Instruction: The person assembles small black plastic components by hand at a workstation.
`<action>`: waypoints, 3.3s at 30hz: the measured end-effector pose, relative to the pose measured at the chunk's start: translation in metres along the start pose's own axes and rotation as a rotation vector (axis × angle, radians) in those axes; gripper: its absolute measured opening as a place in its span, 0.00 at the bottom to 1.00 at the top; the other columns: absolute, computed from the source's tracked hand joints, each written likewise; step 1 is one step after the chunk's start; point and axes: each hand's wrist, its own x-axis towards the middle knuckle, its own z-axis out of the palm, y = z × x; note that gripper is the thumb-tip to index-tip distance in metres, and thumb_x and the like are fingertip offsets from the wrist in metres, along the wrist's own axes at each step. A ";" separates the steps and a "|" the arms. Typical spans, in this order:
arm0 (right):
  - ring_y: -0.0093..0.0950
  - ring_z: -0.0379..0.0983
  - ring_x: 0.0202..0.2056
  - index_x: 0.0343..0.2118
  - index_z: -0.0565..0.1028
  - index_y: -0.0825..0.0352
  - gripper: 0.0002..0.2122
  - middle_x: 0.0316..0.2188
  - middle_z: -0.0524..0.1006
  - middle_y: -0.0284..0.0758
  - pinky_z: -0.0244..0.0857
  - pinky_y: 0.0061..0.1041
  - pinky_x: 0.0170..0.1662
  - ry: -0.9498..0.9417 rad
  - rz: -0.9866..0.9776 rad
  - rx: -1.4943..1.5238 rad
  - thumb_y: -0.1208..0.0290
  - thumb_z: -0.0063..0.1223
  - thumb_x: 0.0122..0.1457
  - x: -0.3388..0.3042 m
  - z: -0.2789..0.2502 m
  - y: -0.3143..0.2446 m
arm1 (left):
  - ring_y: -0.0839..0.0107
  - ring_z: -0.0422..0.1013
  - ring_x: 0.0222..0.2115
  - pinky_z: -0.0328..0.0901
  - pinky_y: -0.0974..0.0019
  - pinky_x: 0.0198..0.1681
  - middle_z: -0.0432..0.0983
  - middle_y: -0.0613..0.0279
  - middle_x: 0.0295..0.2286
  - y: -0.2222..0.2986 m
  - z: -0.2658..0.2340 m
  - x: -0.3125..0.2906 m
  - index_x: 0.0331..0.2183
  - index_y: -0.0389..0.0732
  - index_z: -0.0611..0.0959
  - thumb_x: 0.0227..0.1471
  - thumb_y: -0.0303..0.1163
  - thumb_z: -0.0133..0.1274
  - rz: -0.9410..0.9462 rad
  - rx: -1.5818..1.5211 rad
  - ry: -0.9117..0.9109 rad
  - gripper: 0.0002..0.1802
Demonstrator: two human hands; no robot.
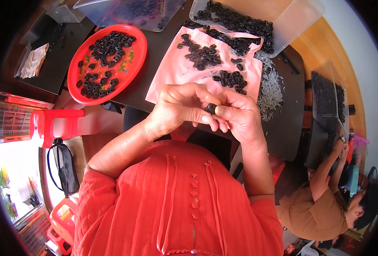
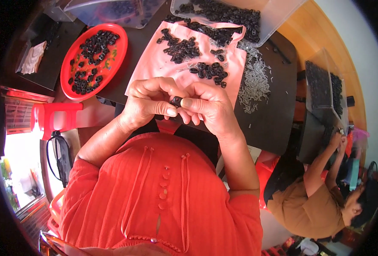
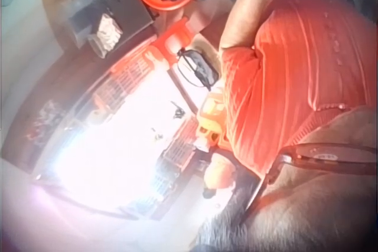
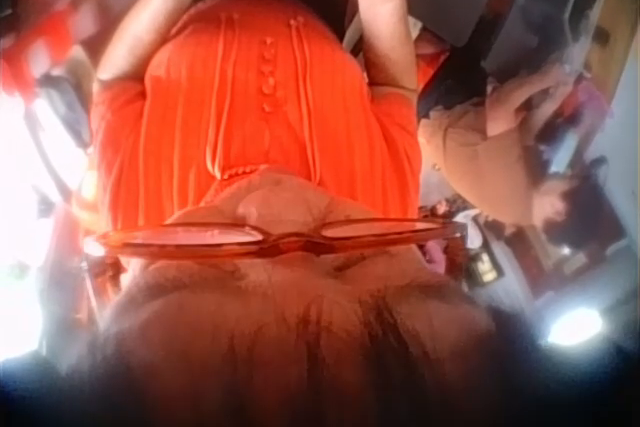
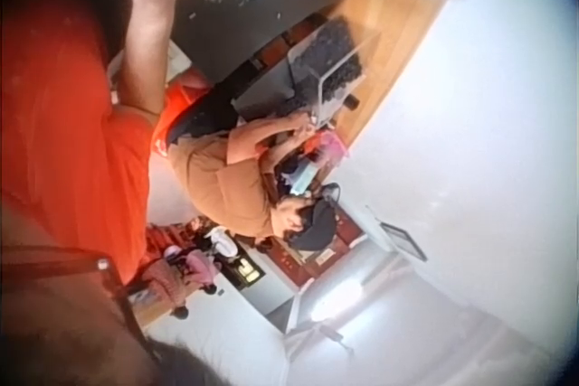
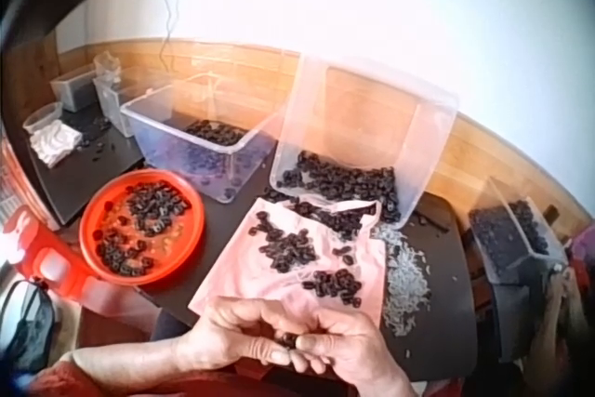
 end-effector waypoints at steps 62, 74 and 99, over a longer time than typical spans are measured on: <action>0.13 0.69 0.24 0.34 0.78 0.69 0.04 0.24 0.76 0.27 0.59 0.14 0.26 0.302 -0.205 -0.299 0.74 0.57 0.65 -0.007 -0.011 0.008 | 0.53 0.72 0.32 0.69 0.57 0.33 0.71 0.53 0.27 0.012 -0.034 0.025 0.29 0.36 0.78 0.44 0.25 0.62 0.238 1.463 -0.056 0.09; 0.18 0.75 0.31 0.36 0.75 0.71 0.07 0.29 0.78 0.32 0.68 0.19 0.34 0.297 -0.502 -0.498 0.84 0.62 0.57 0.012 0.007 0.022 | 0.76 0.75 0.29 0.69 0.73 0.25 0.80 0.61 0.30 0.018 -0.006 0.024 0.39 0.32 0.81 0.51 0.14 0.60 -0.104 0.088 0.317 0.11; 0.37 0.71 0.41 0.29 0.76 0.65 0.04 0.35 0.73 0.37 0.64 0.37 0.44 0.403 -0.658 -1.819 0.75 0.55 0.49 -0.023 -0.056 0.008 | 0.54 0.74 0.34 0.70 0.59 0.39 0.74 0.52 0.33 0.026 0.002 0.023 0.36 0.34 0.82 0.48 0.15 0.58 0.343 1.106 -0.001 0.11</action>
